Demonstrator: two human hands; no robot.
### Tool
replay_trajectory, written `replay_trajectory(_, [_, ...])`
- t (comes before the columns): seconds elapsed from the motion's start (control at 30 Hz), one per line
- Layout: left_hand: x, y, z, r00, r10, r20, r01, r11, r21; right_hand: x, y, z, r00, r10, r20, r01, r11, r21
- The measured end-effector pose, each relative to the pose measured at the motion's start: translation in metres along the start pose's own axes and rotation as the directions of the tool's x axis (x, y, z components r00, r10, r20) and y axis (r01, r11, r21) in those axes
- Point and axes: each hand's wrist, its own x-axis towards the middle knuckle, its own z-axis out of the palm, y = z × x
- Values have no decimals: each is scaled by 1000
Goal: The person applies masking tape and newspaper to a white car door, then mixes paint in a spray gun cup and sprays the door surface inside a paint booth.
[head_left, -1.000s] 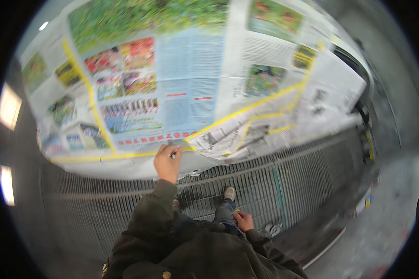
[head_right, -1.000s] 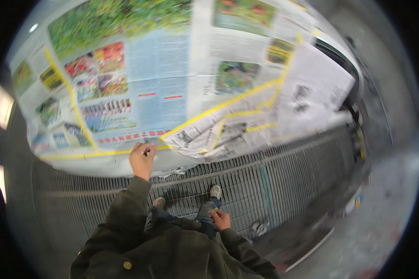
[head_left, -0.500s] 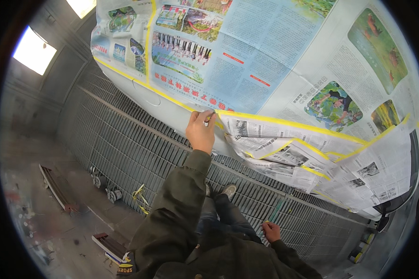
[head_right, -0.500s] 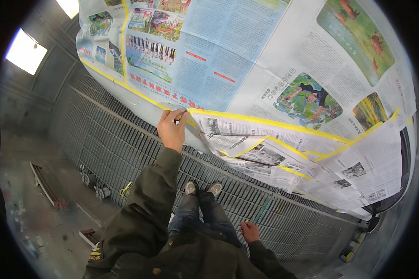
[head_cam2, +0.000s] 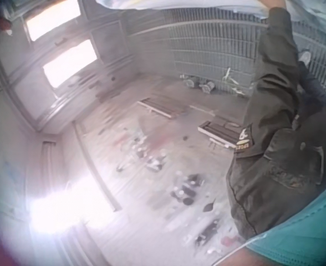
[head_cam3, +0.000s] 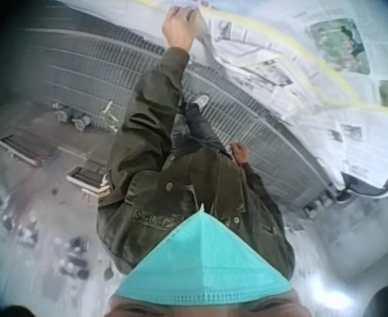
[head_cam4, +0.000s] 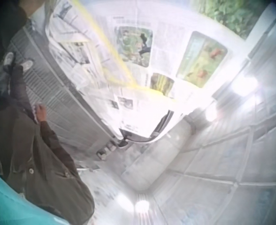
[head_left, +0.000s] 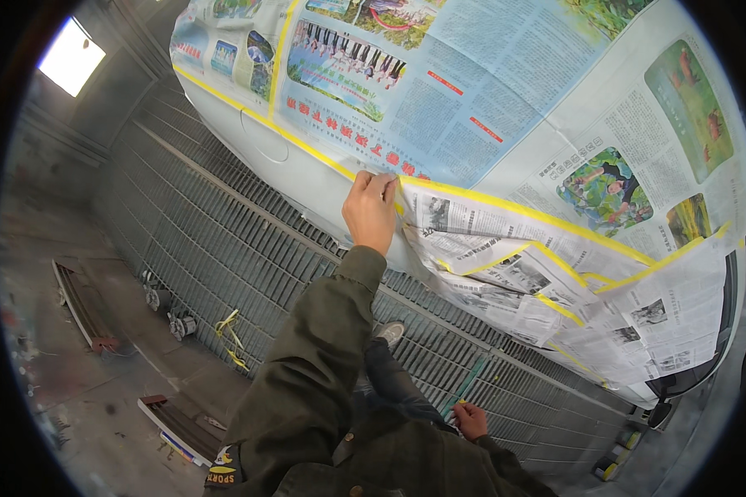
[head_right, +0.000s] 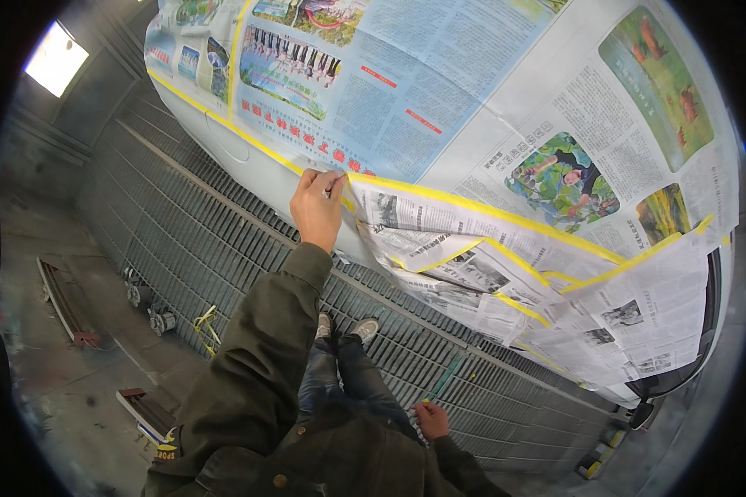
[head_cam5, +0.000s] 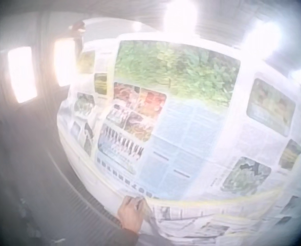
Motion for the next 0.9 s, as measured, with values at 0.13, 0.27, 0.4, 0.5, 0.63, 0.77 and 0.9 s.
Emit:
replay_trajectory(0.13, [-2, -4, 4, 999, -23, -30, 22, 999, -50, -8, 2, 10, 1000, 16, -14, -16, 1000, -12])
replay_trajectory(0.27, [-3, -6, 6, 998, -62, -17, 59, 991, -119, -17, 7, 13, 999, -36, -12, 36, 999, -21])
replay_trajectory(0.4, [-1, -9, 4, 999, -36, 3, 36, 991, -130, -25, 1, 16, 999, -13, -37, 11, 999, -46])
replay_trajectory(0.5, [-2, -6, 4, 998, -63, -12, 60, 983, -173, -25, 4, 18, 999, -16, -47, 13, 998, -63])
replay_trajectory(0.63, [-3, -8, 5, 998, -62, -28, 55, 977, -206, -26, 4, 20, 999, -8, -49, 5, 998, -66])
replay_trajectory(0.77, [-3, -11, 5, 999, -21, -29, 15, 981, -195, -30, -2, 21, 999, 39, -31, -42, 993, -108])
replay_trajectory(0.9, [-2, -7, 4, 999, -48, -27, 41, 977, -209, -29, 0, 24, 999, 6, -49, -10, 997, -72])
